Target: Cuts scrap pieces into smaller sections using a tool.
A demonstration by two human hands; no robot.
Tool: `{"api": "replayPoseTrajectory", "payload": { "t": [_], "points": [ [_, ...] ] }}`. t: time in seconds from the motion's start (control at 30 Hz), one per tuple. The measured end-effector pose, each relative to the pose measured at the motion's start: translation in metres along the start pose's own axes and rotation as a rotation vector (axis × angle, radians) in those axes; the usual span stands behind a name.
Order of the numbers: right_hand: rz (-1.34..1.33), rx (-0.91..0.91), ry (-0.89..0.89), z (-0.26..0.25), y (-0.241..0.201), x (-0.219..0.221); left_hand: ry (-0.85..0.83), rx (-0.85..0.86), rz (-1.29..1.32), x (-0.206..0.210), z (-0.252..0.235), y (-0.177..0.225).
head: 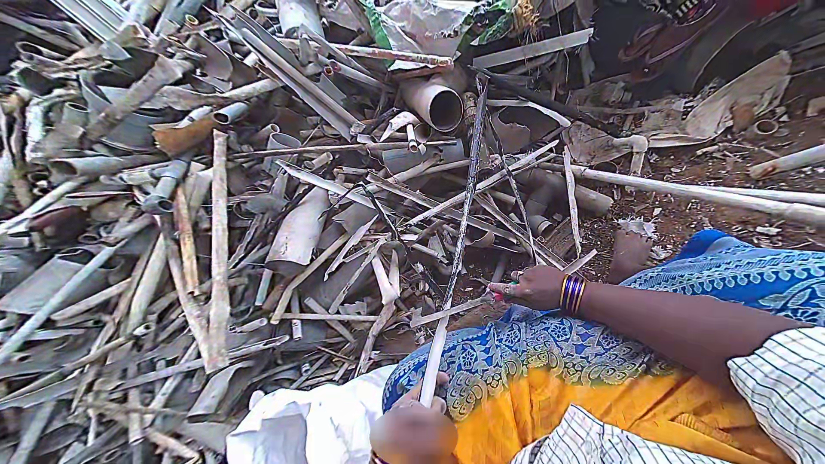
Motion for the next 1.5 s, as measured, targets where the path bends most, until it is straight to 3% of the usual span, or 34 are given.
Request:
{"api": "replayPoseTrajectory", "payload": {
  "t": [0.17,0.43,0.63,0.7,0.8,0.83,0.97,1.03,1.17,1.27,1.37,1.43,1.5],
  "points": [
    [-0.021,-0.011,0.072,0.002,-0.001,0.005,-0.021,-0.002,-0.005,0.000,0.000,-0.002],
    [-0.021,-0.004,0.044,0.003,-0.003,0.001,-0.019,-0.005,-0.018,-0.001,0.000,-0.001],
    [0.041,-0.036,-0.116,0.013,-0.053,-0.030,0.124,0.055,-0.158,-0.007,-0.001,-0.002],
    [0.002,0.127,-0.136,0.012,-0.032,-0.034,0.207,0.067,-0.213,-0.011,-0.003,-0.003],
    [-0.150,0.491,-0.108,0.012,0.041,-0.031,0.319,0.031,-0.276,-0.017,-0.002,-0.008],
    [-0.169,0.519,-0.088,0.013,0.049,-0.031,0.320,0.023,-0.281,-0.017,-0.003,-0.009],
    [-0.150,0.243,-0.130,0.007,-0.022,-0.014,0.268,0.026,-0.254,-0.015,-0.003,-0.006],
    [-0.127,0.172,-0.137,0.001,-0.032,-0.008,0.368,0.033,-0.278,-0.017,-0.005,-0.005],
    [-0.149,0.322,-0.104,-0.003,0.013,-0.002,0.540,-0.001,-0.308,-0.021,-0.007,-0.007],
    [-0.150,0.357,-0.114,-0.001,0.006,-0.006,0.482,0.002,-0.288,-0.020,-0.007,-0.008],
    [-0.127,0.245,-0.113,-0.002,-0.027,-0.010,0.362,0.000,-0.254,-0.017,-0.009,-0.005],
    [-0.121,0.244,-0.084,-0.004,-0.017,-0.005,0.355,-0.004,-0.232,-0.017,-0.009,-0.007],
    [-0.171,0.383,-0.085,-0.005,0.016,0.001,0.384,-0.015,-0.225,-0.017,-0.009,-0.009]
  ]
}}
Point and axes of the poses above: each hand's wrist, its own z-axis away from the middle knuckle, its own x-axis out of the palm, y = z × x, the point moved 9 cm from there along -z, towards the middle knuckle, and after that the axes turned 5 degrees about z, right-handed, at the moved point
